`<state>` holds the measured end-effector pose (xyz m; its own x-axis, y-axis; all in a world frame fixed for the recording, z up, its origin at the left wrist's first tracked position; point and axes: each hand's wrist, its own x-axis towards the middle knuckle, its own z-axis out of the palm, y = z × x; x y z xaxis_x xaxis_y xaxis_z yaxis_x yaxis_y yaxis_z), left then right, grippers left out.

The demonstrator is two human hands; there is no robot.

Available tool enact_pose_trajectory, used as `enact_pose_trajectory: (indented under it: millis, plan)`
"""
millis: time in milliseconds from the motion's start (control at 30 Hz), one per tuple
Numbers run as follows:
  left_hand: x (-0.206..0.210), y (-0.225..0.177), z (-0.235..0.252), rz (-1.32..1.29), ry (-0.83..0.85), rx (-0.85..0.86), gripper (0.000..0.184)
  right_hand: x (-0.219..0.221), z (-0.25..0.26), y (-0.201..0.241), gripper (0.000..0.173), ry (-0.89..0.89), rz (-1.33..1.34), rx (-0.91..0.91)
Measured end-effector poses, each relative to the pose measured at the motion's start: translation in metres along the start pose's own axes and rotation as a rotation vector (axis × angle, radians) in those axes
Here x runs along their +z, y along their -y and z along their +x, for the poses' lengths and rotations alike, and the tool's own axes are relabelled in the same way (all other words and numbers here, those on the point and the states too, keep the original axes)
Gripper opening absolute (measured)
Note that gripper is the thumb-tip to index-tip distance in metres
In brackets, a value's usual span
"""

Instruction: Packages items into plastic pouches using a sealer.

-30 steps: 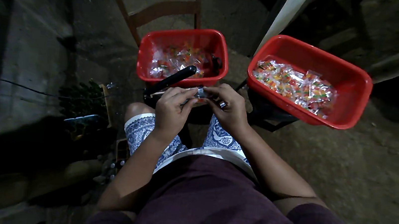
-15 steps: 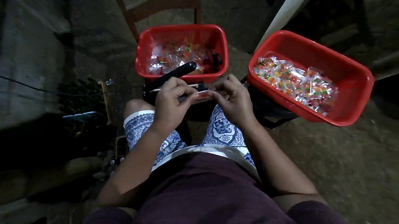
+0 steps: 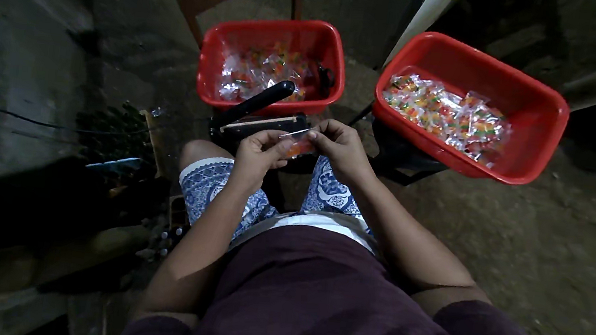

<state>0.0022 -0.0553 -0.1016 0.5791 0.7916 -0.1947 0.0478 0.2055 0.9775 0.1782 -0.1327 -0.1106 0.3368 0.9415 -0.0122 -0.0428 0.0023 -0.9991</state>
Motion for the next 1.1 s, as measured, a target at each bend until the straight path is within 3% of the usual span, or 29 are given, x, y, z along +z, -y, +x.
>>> enact_pose_trajectory:
  millis: [200, 467, 667, 900, 1100]
  plan:
    - [0.002, 0.012, 0.001, -0.105, 0.005, -0.127, 0.014, 0.006, 0.004, -0.020, 0.006, -0.051, 0.069, 0.059]
    - [-0.003, 0.038, 0.019, -0.193, -0.212, -0.219, 0.010, 0.021, 0.023, -0.052, 0.011, -0.036, 0.147, 0.220]
    - [-0.012, 0.053, 0.034, -0.178, -0.247, -0.233, 0.009, 0.011, 0.049, -0.065, 0.012, 0.115, -0.004, 0.260]
    - [-0.013, 0.085, 0.056, -0.324, -0.266, -0.328, 0.014, 0.019, 0.078, -0.089, 0.017, 0.085, -0.072, 0.366]
    - [-0.014, 0.107, 0.094, -0.478, -0.385, -0.402, 0.015, 0.025, 0.114, -0.110, 0.026, 0.082, -0.324, 0.427]
